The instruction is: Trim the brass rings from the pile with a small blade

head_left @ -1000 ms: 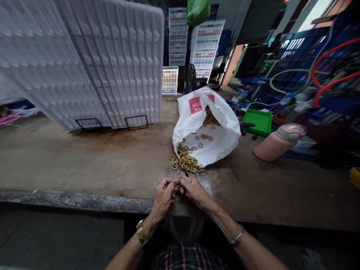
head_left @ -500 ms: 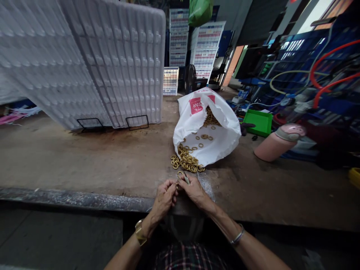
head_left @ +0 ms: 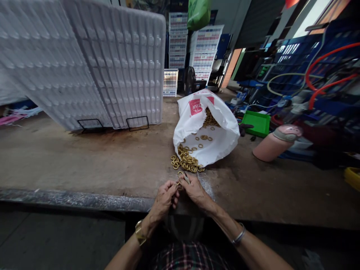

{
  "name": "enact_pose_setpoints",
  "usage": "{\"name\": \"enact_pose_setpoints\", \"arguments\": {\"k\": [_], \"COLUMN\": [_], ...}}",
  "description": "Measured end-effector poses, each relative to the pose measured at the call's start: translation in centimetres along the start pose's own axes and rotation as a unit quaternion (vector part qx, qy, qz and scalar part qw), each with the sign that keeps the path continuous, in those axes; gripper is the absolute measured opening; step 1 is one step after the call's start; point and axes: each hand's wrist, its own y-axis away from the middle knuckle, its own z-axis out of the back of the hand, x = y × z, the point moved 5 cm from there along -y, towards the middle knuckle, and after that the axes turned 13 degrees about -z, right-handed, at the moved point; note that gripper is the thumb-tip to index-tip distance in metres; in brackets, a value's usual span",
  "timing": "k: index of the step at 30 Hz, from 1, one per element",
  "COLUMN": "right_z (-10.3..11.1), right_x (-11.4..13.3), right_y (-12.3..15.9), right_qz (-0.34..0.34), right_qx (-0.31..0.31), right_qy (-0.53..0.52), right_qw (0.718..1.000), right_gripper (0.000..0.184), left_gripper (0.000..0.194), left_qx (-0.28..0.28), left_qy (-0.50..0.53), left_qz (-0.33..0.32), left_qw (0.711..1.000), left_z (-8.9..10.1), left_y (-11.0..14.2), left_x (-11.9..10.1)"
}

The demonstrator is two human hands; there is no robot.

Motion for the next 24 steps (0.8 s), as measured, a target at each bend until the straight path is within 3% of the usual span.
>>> {"name": "enact_pose_setpoints", "arguments": {"k": [5, 9, 12, 15, 24], "right_z": [0.1, -0.4, -1.0, -1.3, -1.6], "right_x": [0.4, -0.2, -0.6, -0.7, 0.0], "right_y": [0.1, 0.5, 1.0, 1.4, 1.6], "right_qz": [0.017, 0.044, 0.067, 0.083, 0.075], "right_qx": [-0.008, -0.03, -0.029, -0.038, -0.032], "right_qy": [0.034, 0.154, 0.257, 0.325, 0.394], "right_qw": [0.999, 0.987, 0.964, 0.941, 0.915], "right_gripper": [0.026, 0.022, 0.015, 0.022, 0.034], "left_gripper": [0.034, 0.035, 0.036, 0.037, 0.04], "left_qx": [0.009, -0.009, -0.017, -0.018, -0.03], "left_qy": [0.081, 0.108, 0.097, 0.073, -0.033], "left_qz": [-0.009, -0.015, -0.026, -0.038, -0.054], "left_qw": [0.997, 0.994, 0.995, 0.996, 0.998], "left_z": [0.1, 0.3, 0.5, 0.7, 1.3], "left_y": [0.2, 0.3, 0.3, 0.3, 0.5], "left_x": [0.2, 0.2, 0.2, 0.3, 0.3]}}
